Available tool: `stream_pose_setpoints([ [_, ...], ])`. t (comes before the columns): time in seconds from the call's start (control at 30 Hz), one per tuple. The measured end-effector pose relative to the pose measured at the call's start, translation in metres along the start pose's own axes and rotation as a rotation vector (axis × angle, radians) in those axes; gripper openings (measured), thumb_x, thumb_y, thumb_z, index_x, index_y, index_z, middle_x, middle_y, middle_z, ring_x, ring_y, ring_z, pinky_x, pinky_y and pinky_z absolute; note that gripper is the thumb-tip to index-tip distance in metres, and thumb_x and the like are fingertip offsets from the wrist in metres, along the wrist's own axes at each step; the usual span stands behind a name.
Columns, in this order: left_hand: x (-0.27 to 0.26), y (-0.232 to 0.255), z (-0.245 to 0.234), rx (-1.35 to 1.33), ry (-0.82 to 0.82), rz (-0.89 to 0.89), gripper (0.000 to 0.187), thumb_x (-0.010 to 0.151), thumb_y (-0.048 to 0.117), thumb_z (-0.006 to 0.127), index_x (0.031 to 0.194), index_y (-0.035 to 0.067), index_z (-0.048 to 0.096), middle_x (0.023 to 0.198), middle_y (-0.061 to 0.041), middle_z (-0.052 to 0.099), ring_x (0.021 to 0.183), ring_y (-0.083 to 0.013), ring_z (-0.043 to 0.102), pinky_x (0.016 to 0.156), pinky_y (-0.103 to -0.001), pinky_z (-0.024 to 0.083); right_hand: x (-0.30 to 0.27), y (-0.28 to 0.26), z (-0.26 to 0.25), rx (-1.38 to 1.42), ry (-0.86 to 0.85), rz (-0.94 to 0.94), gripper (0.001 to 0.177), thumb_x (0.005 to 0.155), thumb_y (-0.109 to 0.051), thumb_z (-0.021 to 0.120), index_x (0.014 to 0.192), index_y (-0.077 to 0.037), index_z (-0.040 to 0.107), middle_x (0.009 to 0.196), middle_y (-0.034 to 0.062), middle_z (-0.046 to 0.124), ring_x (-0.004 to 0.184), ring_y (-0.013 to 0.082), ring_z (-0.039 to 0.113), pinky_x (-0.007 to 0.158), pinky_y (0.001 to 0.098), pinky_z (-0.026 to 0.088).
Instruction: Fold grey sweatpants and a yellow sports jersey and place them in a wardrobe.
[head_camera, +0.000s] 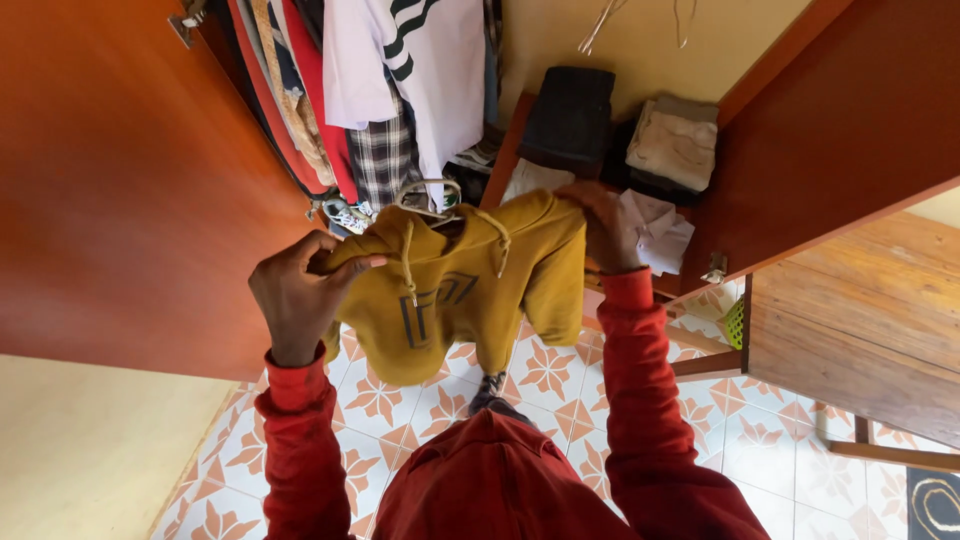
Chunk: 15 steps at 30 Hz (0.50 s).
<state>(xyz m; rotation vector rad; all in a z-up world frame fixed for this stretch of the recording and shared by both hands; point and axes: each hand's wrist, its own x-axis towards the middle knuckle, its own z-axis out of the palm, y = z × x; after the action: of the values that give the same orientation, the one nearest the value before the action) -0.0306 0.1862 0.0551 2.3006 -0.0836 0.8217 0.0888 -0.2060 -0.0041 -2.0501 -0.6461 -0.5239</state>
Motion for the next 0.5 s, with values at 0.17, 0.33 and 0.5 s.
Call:
stream_pose_setpoints([
  [0.17,-0.004,-0.003,0.011,-0.010,0.074,-0.127,0.047,0.077,0.048,0.092,0.079,0.007,0.069,0.057,0.000,0.054,0.047,-0.0144,0.045,0.051,-0.031,0.037,-0.015,0.027,0.055,0.077,0.043,0.068,0.032,0.102,0.003,0.056,0.133,-0.005,0.059,0.107,0.0108,0.062,0.097,0.0202,0.059,0.087,0.0292,0.047],
  [0.33,0.004,0.007,0.012,-0.123,-0.144,-0.291,0.042,0.078,0.043,0.089,0.085,0.006,0.072,0.056,0.000,0.055,0.049,-0.0139,0.050,0.052,-0.029,0.041,-0.002,0.095,0.097,0.721,0.327,0.278,0.023,0.104,0.005,0.057,0.120,-0.011,0.055,0.088,0.0035,0.060,0.074,0.0119,0.059,0.062,0.0250,0.049],
  [0.5,0.017,-0.012,0.014,-0.412,-0.485,-0.211,0.037,0.088,0.027,0.078,0.113,0.002,0.067,0.076,-0.006,0.056,0.069,-0.0117,0.050,0.061,-0.027,0.043,0.066,0.118,0.097,1.120,0.374,0.278,0.025,0.104,0.008,0.051,0.120,-0.012,0.054,0.101,0.0029,0.064,0.087,0.0127,0.064,0.075,0.0258,0.054],
])
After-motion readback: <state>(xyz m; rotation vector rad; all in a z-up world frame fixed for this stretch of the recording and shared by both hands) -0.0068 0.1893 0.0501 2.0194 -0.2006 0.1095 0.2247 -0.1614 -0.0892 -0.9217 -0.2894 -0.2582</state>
